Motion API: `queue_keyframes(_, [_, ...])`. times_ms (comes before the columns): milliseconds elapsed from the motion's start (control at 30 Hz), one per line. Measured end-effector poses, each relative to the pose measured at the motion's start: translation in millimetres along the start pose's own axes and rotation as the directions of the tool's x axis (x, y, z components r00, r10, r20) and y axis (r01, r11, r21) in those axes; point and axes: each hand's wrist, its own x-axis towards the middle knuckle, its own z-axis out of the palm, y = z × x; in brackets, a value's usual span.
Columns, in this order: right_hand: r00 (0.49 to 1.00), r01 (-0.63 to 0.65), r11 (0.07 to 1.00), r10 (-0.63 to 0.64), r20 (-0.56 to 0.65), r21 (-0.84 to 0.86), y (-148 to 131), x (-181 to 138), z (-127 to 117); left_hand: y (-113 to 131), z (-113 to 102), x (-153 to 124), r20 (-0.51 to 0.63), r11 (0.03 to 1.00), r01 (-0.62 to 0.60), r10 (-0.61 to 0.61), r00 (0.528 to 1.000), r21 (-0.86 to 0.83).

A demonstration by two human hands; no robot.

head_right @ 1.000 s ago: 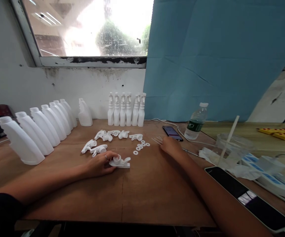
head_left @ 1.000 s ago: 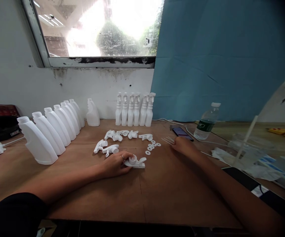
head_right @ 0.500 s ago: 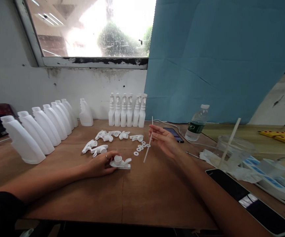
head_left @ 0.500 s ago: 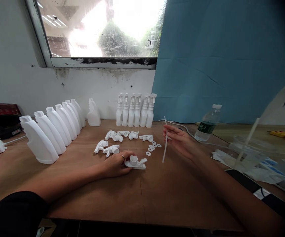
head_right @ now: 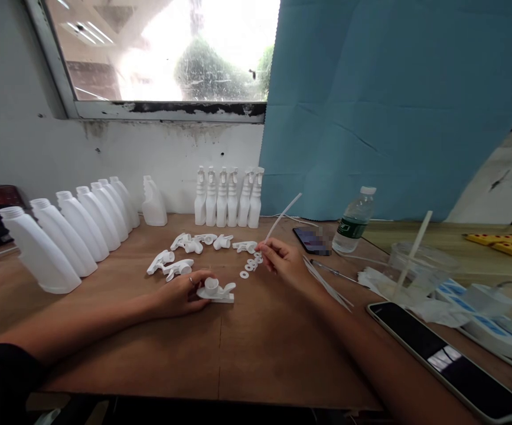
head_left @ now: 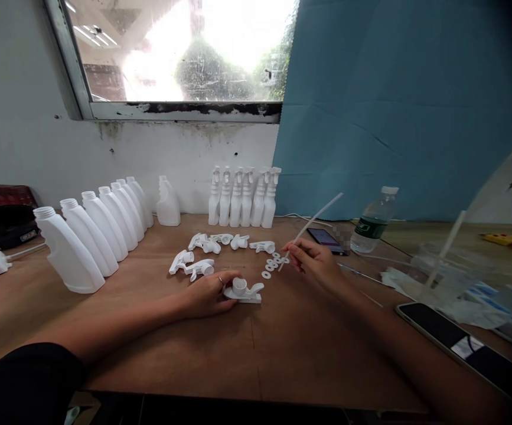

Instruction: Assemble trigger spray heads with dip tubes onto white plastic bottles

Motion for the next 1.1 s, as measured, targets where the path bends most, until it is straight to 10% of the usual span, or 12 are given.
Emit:
queue_keyframes(267, [0.853, -0.252, 0.931, 0.342, 0.395, -0.263, 20, -3, 12, -7, 4, 0, -0.019, 0.997, -0.071, 0.071, 0.997, 0.021])
queue_keyframes(467, [0.96, -0.058, 0.987, 0.096, 0.264, -0.147, 5, -1, 31, -5, 3, 1, -0.035, 0.997, -0.081, 0.081, 0.996, 0.008])
queue_keyframes(700, [0.942, -0.02, 0.998, 0.001, 0.336, 0.054, -11, 0, 70, -2, 1, 3, -0.018, 0.996, -0.085, 0.084, 0.996, -0.017])
queue_keyframes(1100, [0.94, 0.148, 0.976, -0.089, 0.33, -0.159, -21, -4, 77, -4, 2, 4, -0.01, 0.997, -0.08, 0.08, 0.997, -0.013])
